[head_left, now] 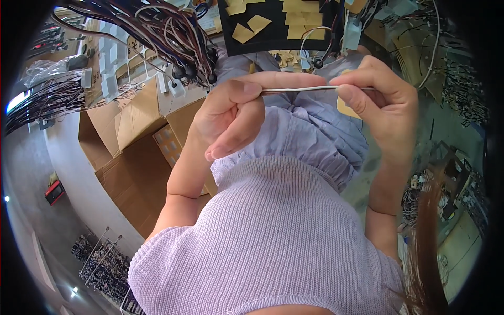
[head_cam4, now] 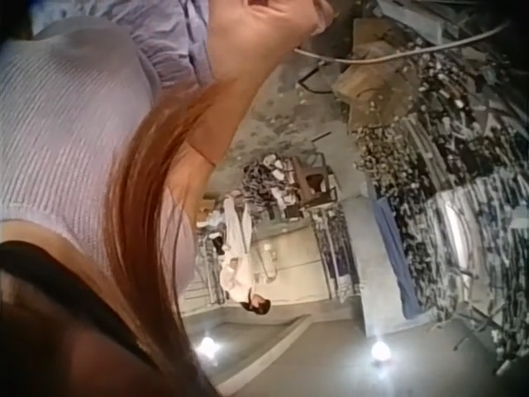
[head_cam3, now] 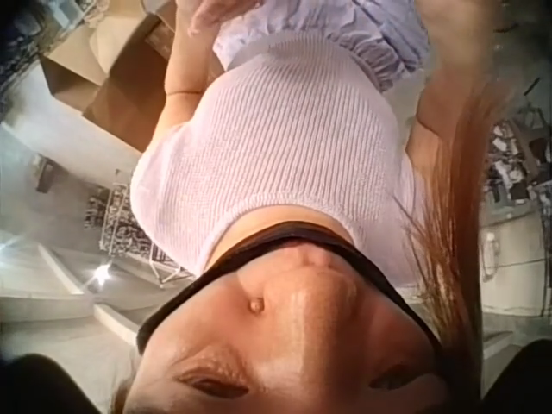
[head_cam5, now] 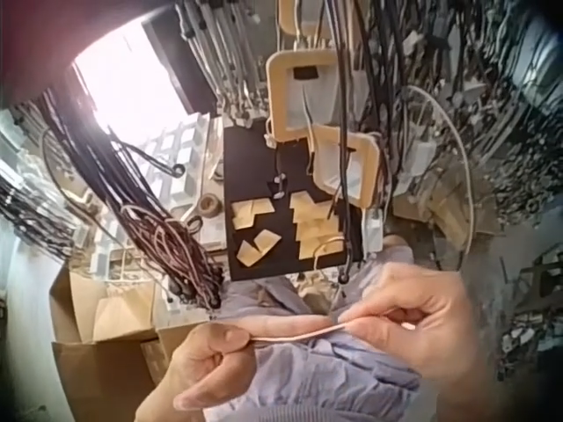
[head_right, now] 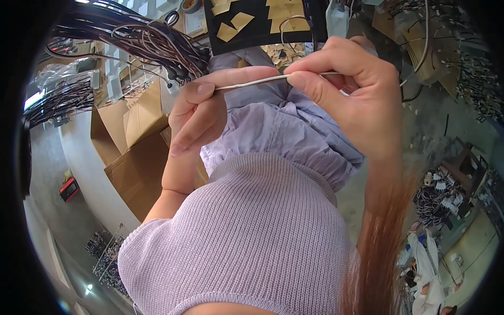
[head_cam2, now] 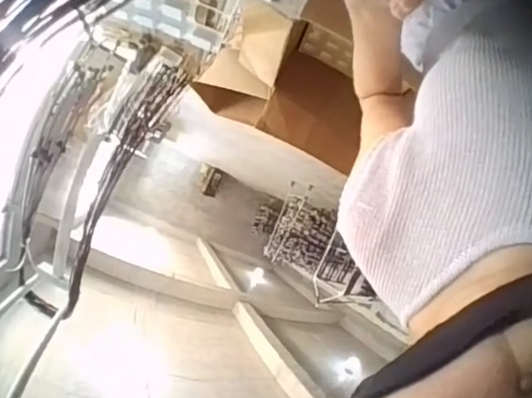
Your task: The recorder is assembling electrical wires into plastic connectors and organizing wiring harnesses.
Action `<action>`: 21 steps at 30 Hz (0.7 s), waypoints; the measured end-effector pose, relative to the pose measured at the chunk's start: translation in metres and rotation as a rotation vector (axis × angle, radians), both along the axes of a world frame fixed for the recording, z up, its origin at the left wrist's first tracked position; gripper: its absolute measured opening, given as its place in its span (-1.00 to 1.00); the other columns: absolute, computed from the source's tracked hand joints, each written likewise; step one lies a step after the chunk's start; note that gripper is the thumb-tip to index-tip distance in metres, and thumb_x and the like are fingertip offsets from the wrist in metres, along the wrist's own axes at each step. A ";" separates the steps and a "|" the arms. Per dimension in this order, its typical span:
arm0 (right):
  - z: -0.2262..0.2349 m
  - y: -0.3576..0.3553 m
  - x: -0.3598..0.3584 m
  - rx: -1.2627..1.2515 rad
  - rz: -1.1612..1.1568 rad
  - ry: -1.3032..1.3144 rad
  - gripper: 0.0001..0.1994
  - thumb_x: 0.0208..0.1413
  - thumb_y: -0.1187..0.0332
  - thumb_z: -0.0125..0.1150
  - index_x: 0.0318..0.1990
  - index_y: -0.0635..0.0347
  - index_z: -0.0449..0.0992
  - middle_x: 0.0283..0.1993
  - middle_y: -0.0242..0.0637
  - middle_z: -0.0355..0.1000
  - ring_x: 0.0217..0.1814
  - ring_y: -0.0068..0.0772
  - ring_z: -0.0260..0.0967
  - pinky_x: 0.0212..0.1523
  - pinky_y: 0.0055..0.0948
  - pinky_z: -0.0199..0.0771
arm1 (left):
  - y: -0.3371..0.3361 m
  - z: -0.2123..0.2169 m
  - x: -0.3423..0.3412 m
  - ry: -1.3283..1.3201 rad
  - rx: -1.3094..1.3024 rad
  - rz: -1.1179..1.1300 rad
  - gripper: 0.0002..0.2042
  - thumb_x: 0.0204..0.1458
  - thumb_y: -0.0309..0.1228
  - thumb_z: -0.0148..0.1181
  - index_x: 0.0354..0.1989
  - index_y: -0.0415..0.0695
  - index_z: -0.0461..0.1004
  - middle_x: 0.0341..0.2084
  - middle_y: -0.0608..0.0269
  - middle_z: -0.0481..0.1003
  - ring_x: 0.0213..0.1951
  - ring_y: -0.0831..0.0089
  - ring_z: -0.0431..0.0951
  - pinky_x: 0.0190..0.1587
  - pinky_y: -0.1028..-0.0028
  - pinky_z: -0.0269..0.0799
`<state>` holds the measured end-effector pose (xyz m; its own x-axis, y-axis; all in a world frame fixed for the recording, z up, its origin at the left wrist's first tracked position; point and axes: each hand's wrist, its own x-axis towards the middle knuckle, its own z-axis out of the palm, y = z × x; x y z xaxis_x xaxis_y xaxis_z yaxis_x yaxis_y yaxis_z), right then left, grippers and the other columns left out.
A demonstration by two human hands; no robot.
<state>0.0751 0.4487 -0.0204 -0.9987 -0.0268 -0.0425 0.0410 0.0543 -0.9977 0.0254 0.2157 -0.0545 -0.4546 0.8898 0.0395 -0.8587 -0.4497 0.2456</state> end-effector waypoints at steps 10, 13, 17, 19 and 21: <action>-0.004 -0.001 -0.002 0.212 -0.019 0.147 -0.92 -0.15 0.53 0.33 -0.43 0.21 0.60 -0.60 -0.59 0.18 -0.56 -0.75 -0.08 -0.55 -0.64 -0.11 | -0.003 -0.013 -0.002 0.201 -0.043 -0.093 -0.41 0.06 -0.45 -0.44 0.26 -0.59 -0.19 -0.80 0.14 0.42 -0.75 0.38 0.45 -0.61 0.59 0.47; -0.007 -0.002 -0.003 0.302 -0.010 0.207 -0.93 -0.16 0.53 0.31 -0.45 0.21 0.58 -0.60 -0.56 0.19 -0.56 -0.73 -0.04 -0.56 -0.63 -0.09 | 0.006 -0.018 -0.002 0.593 -0.152 0.021 -0.41 0.08 -0.39 -0.23 0.27 -0.50 -0.06 -0.46 0.00 0.52 -0.39 0.29 0.56 -0.24 0.48 0.50; -0.029 -0.012 0.002 0.490 -0.123 0.276 -0.91 -0.17 0.54 0.31 -0.45 0.22 0.55 -0.58 -0.46 0.21 -0.56 -0.66 0.06 -0.58 -0.59 0.01 | 0.011 -0.009 -0.021 1.286 -0.599 0.197 -0.51 -0.11 -0.40 0.28 0.06 -0.24 0.41 -0.10 0.07 0.46 -0.02 0.29 0.46 0.07 0.39 0.32; -0.046 -0.028 -0.001 0.474 -0.189 0.298 -0.92 -0.15 0.55 0.30 -0.44 0.24 0.53 -0.55 -0.43 0.23 -0.58 -0.64 0.08 -0.59 -0.58 0.04 | 0.016 -0.012 -0.013 1.302 -0.929 0.402 -0.72 -0.16 -0.53 0.34 -0.21 -0.22 0.52 -0.25 0.14 0.50 -0.16 0.34 0.52 -0.06 0.44 0.40; -0.059 -0.036 -0.001 0.419 -0.278 0.296 -0.91 -0.13 0.55 0.31 -0.43 0.24 0.53 -0.53 -0.44 0.26 -0.58 -0.66 0.06 -0.59 -0.62 0.01 | 0.030 -0.026 -0.004 1.102 -1.026 0.484 -0.81 -0.12 -0.55 0.30 -0.29 -0.25 0.49 -0.35 0.18 0.48 -0.27 0.40 0.52 -0.17 0.47 0.43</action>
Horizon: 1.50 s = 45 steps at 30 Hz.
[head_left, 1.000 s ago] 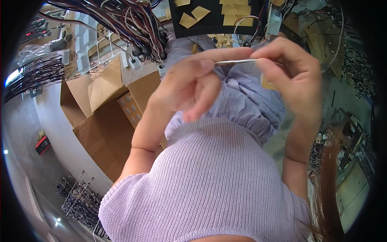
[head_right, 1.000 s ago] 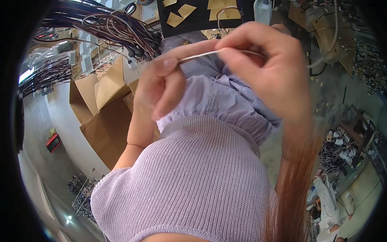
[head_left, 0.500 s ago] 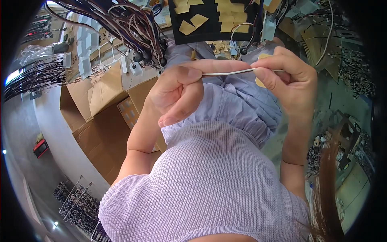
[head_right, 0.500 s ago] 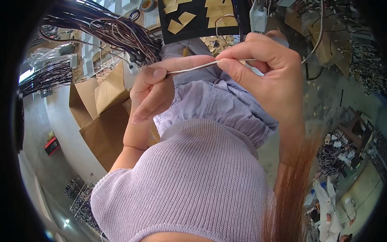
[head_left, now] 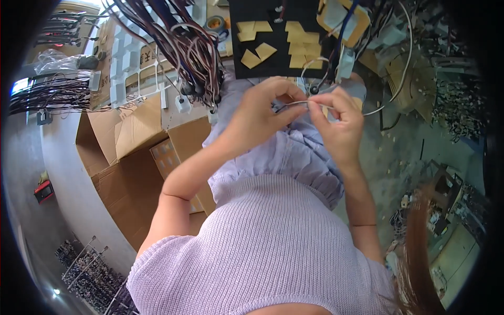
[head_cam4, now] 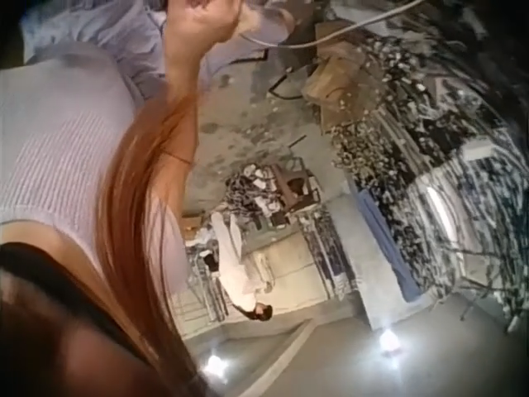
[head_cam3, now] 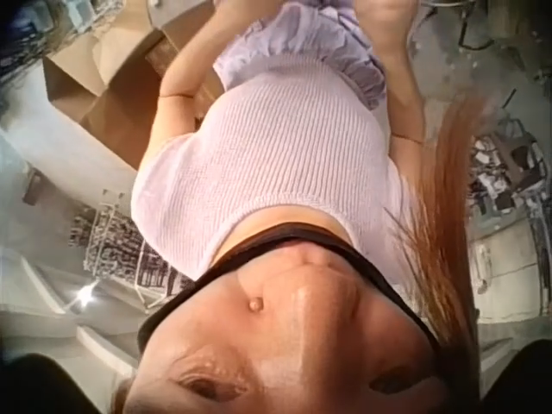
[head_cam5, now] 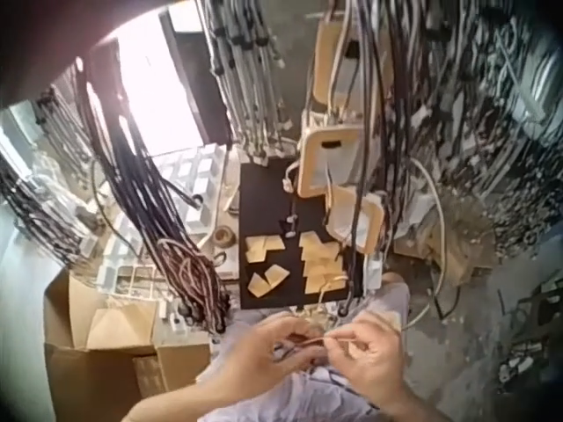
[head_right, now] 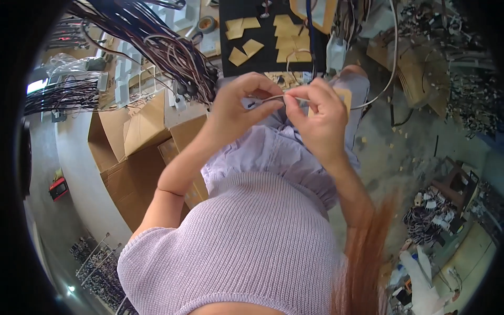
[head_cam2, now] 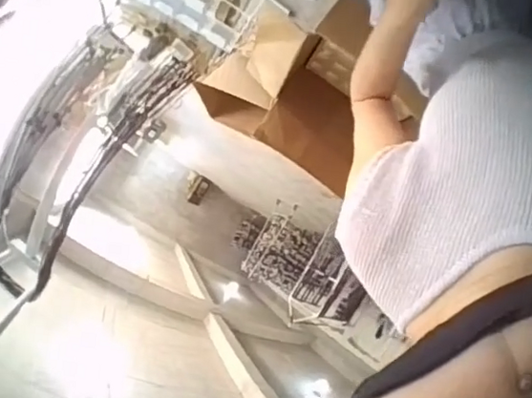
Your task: The recorder is assembling electrical wires into plastic connectors and organizing wiring harnesses.
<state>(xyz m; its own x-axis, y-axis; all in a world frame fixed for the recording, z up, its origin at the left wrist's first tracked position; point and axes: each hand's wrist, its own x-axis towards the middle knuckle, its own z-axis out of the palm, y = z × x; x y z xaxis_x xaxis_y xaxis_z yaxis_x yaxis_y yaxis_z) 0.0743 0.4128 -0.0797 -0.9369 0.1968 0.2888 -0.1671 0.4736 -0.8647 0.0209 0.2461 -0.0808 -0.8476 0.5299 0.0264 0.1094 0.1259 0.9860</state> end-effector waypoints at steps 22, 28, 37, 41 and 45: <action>-0.070 -0.018 -0.238 0.323 -0.015 -0.175 -0.86 -0.21 0.32 0.30 -0.54 0.21 0.61 -0.47 -0.06 0.52 -0.33 -0.03 0.50 -0.21 -0.18 0.51 | -0.004 -0.072 -0.123 0.542 -0.537 0.287 -0.89 -0.09 -0.49 0.19 -0.36 -0.20 0.46 0.02 -0.04 0.34 -0.04 0.03 0.44 -0.01 0.26 0.38; -0.074 -0.023 -0.240 0.585 0.066 0.047 -0.89 -0.16 0.39 0.24 -0.50 0.25 0.57 -0.37 -0.05 0.49 -0.29 0.02 0.48 -0.20 -0.18 0.51 | -0.004 -0.077 -0.127 0.547 -0.539 0.267 -0.88 -0.10 -0.47 0.20 -0.38 -0.22 0.47 0.06 -0.07 0.29 0.00 0.04 0.42 0.02 0.27 0.37; -0.066 -0.008 -0.197 0.554 0.439 0.476 -0.86 -0.10 0.49 0.13 -0.35 0.28 0.36 -0.25 -0.16 0.31 -0.16 -0.15 0.35 -0.15 -0.31 0.41 | -0.006 -0.076 -0.129 0.505 -0.622 0.247 -0.85 -0.10 -0.47 0.20 -0.33 -0.23 0.49 0.09 -0.05 0.27 0.08 0.05 0.36 0.07 0.28 0.35; -0.054 0.000 -0.165 -0.350 0.280 0.078 -0.95 0.11 0.46 0.10 -0.31 0.23 0.38 -0.36 -0.45 0.33 -0.37 -0.66 0.27 -0.28 -0.64 0.31 | -0.006 -0.068 -0.126 0.512 -0.577 0.228 -0.77 -0.10 -0.52 0.19 -0.22 -0.24 0.47 0.09 -0.04 0.26 0.09 0.06 0.35 0.08 0.31 0.35; -0.044 0.001 -0.131 -0.771 0.383 -0.168 -0.94 0.14 0.43 0.12 -0.29 0.20 0.41 -0.37 -0.52 0.37 -0.34 -0.78 0.28 -0.27 -0.74 0.30 | -0.011 -0.025 -0.083 0.481 -0.206 0.108 -0.77 -0.08 -0.69 0.12 -0.19 -0.36 0.40 0.13 -0.02 0.24 0.10 0.12 0.39 -0.01 0.37 0.41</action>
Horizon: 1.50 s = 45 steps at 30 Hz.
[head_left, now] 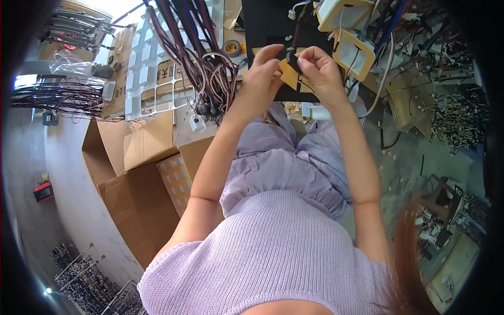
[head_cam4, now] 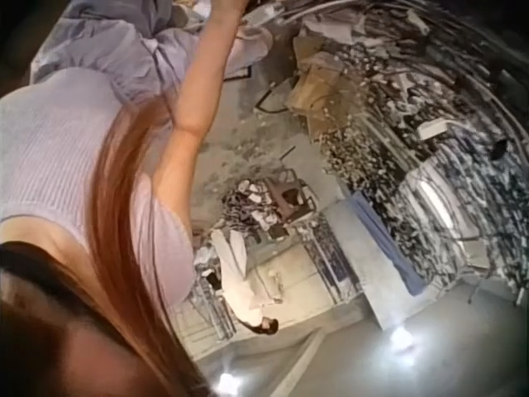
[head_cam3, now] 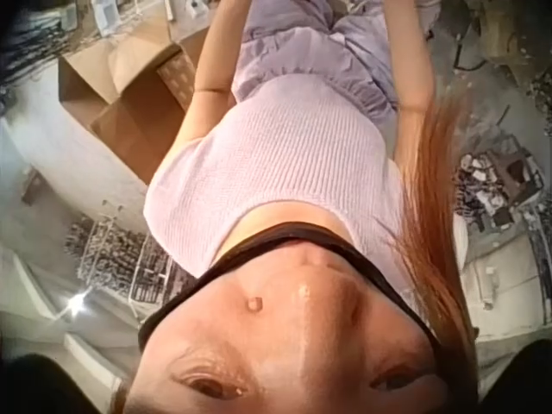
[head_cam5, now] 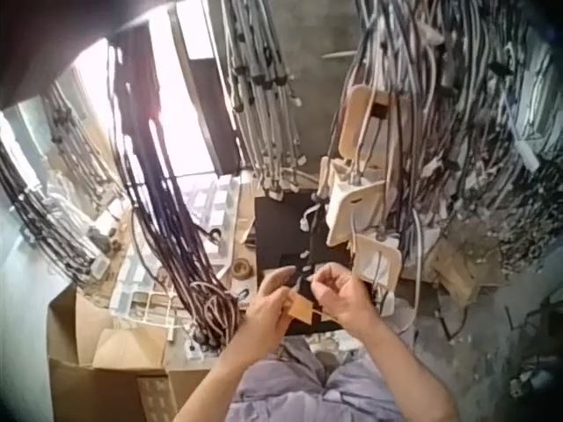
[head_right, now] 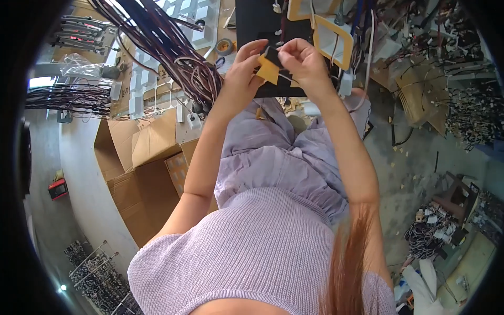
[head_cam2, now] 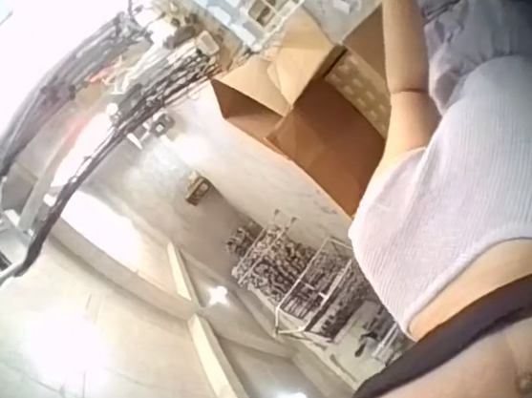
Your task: The recorder is assembling electrical wires into plastic connectors and organizing wiring harnesses.
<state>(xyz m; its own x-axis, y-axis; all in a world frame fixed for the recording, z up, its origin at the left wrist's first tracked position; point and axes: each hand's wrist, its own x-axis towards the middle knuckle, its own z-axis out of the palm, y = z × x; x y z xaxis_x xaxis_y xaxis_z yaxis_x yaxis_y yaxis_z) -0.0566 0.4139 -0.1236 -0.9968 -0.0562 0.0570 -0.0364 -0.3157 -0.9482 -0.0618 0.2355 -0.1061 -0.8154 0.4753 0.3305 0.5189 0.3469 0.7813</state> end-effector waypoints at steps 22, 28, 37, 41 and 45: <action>0.036 -0.006 0.064 -0.292 -0.209 -0.081 -0.75 0.07 0.49 0.21 -0.08 0.26 0.41 -0.16 -0.36 0.43 -0.17 -0.59 0.40 -0.10 -0.57 0.43 | -0.024 -0.005 0.056 -0.243 -0.019 0.198 -0.88 0.04 -0.49 0.17 -0.34 -0.30 0.43 0.01 0.01 0.29 -0.15 0.33 0.52 -0.21 0.50 0.50; 0.036 -0.041 0.127 -0.130 -0.200 -0.085 -0.80 0.04 0.59 0.24 -0.23 0.27 0.34 -0.15 -0.34 0.30 -0.28 -0.70 0.30 -0.25 -0.67 0.47 | -0.020 0.023 0.080 -0.622 0.129 0.220 -0.90 0.09 -0.48 0.13 -0.35 -0.28 0.45 0.06 0.13 0.25 -0.24 0.52 0.49 -0.43 0.57 0.53; 0.021 -0.044 0.133 -0.021 -0.277 -0.031 -0.79 0.06 0.57 0.23 -0.19 0.26 0.33 -0.22 -0.39 0.32 -0.31 -0.71 0.28 -0.27 -0.73 0.35 | -0.017 0.032 0.088 -0.658 0.184 0.130 -0.92 0.06 -0.51 0.15 -0.37 -0.28 0.45 -0.04 0.18 0.30 -0.42 0.61 0.42 -0.41 0.61 0.40; 0.022 -0.043 0.132 0.008 -0.305 -0.043 -0.81 0.08 0.57 0.21 -0.19 0.26 0.33 -0.25 -0.40 0.34 -0.31 -0.72 0.29 -0.27 -0.74 0.34 | -0.018 0.028 0.090 -0.593 0.151 0.080 -0.87 0.10 -0.44 0.16 -0.32 -0.26 0.44 0.00 0.26 0.31 -0.39 0.71 0.39 -0.49 0.67 0.32; 0.029 -0.051 0.129 0.090 -0.412 -0.023 -0.64 0.02 0.54 0.27 -0.04 0.25 0.30 -0.27 -0.35 0.35 -0.33 -0.67 0.32 -0.33 -0.70 0.37 | -0.017 0.026 0.090 -0.595 0.178 0.080 -0.87 0.09 -0.43 0.17 -0.33 -0.26 0.45 -0.01 0.27 0.31 -0.40 0.71 0.38 -0.51 0.68 0.30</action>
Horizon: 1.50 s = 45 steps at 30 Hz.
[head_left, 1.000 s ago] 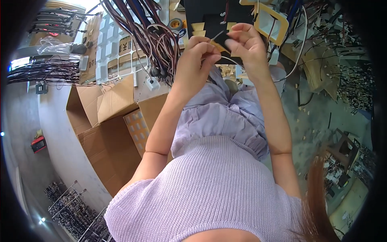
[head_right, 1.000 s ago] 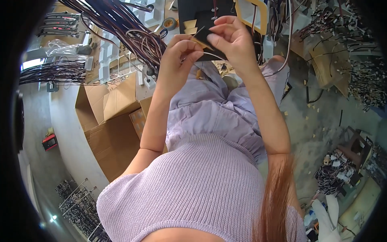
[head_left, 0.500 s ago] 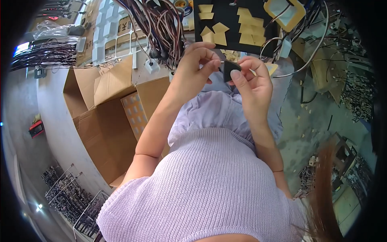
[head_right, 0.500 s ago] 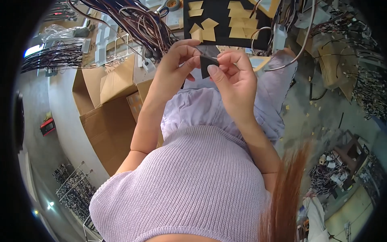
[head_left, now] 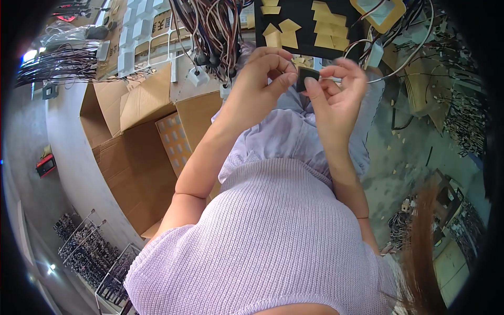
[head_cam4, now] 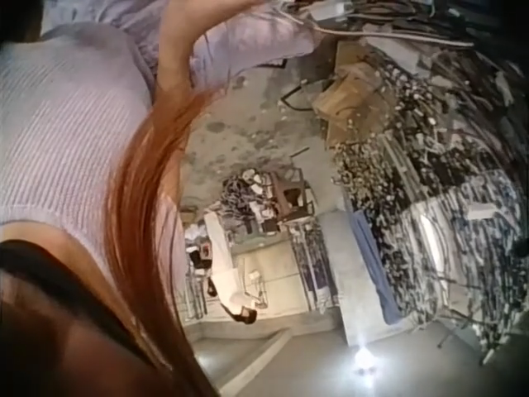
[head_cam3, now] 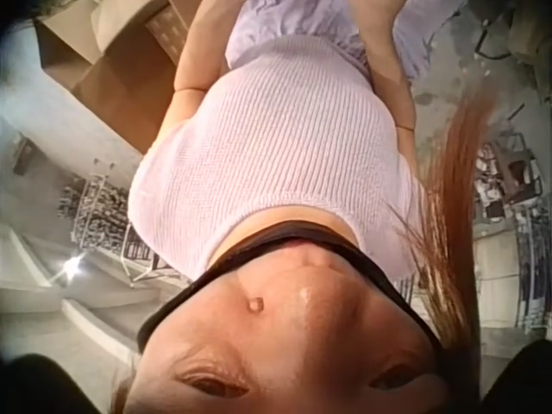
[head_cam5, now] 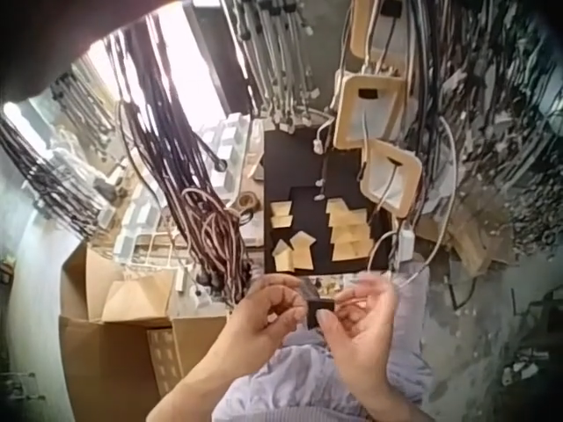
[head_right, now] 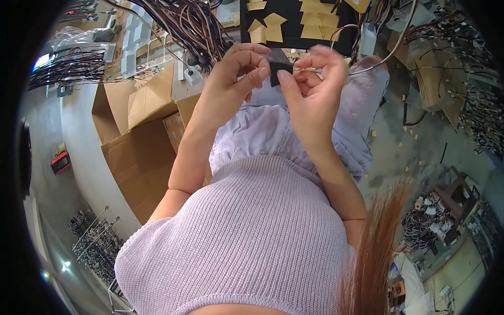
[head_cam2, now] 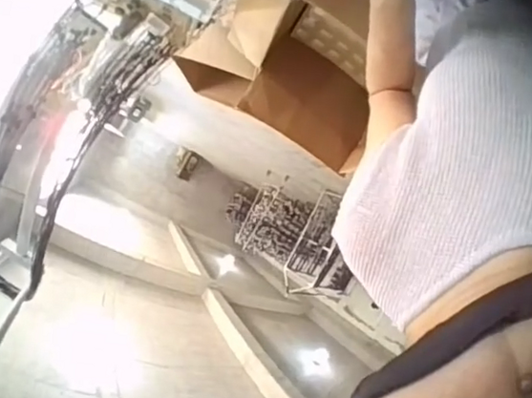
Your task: The recorder is assembling electrical wires into plastic connectors and organizing wiring harnesses.
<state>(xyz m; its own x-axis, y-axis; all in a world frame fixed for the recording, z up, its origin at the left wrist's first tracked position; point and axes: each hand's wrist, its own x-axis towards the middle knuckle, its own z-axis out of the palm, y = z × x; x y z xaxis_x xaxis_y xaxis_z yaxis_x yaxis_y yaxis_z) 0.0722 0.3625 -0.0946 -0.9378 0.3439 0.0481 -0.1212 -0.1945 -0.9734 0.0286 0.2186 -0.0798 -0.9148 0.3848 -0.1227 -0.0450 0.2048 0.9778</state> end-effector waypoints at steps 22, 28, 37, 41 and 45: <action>0.004 0.031 -0.012 0.508 0.153 0.128 -0.73 -0.10 0.59 0.32 -0.17 0.20 0.59 -0.39 -0.42 0.20 -0.47 -0.69 0.14 -0.53 -0.63 0.18 | 0.009 -0.011 0.004 0.160 0.134 0.017 -0.66 -0.07 -0.60 0.26 -0.10 -0.22 0.32 -0.44 0.32 0.34 -0.42 0.58 0.40 -0.38 0.61 0.37; 0.013 0.030 -0.006 0.604 0.216 0.009 -0.69 -0.14 0.58 0.35 -0.15 0.22 0.57 -0.33 -0.38 0.23 -0.47 -0.59 0.19 -0.49 -0.60 0.23 | 0.009 0.002 0.005 0.341 -0.112 0.052 -0.69 -0.15 -0.62 0.27 -0.16 -0.18 0.51 -0.41 0.29 0.42 -0.43 0.51 0.42 -0.38 0.60 0.38; 0.011 0.029 -0.001 0.883 0.161 0.161 -0.84 -0.02 0.55 0.19 -0.25 0.31 0.44 -0.28 -0.16 0.31 -0.24 -0.08 0.38 -0.27 -0.29 0.39 | -0.020 0.009 -0.008 -0.343 0.303 -0.154 -0.63 0.15 -0.29 0.09 0.03 -0.28 0.37 -0.12 0.16 0.46 -0.13 0.41 0.51 -0.10 0.48 0.41; 0.030 0.018 0.017 0.494 0.627 0.367 -0.76 -0.06 0.60 0.10 -0.17 0.26 0.51 -0.30 -0.22 0.41 -0.19 -0.20 0.40 -0.21 -0.35 0.42 | -0.018 -0.024 -0.017 -0.417 0.493 -0.353 -0.32 0.10 -0.01 -0.02 0.29 -0.21 0.08 0.26 0.06 0.15 0.30 0.27 0.13 0.30 0.29 0.01; 0.039 -0.005 0.031 0.403 0.918 0.301 -0.71 -0.06 0.52 0.15 -0.12 0.19 0.56 -0.22 -0.28 0.42 -0.14 -0.27 0.39 -0.06 -0.33 0.38 | 0.015 -0.033 -0.009 -0.396 0.122 -0.928 -0.39 0.00 -0.14 0.17 0.18 -0.22 0.21 0.02 0.15 0.38 0.08 0.46 0.34 0.14 0.48 0.21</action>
<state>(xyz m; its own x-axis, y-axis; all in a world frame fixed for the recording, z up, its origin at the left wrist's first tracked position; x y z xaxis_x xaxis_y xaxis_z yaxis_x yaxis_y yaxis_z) 0.1035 0.3572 -0.0551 -0.7607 -0.5876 0.2758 -0.3394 -0.0020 -0.9406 0.0194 0.2338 -0.1132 -0.1503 0.9526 -0.2644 -0.2442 0.2234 0.9436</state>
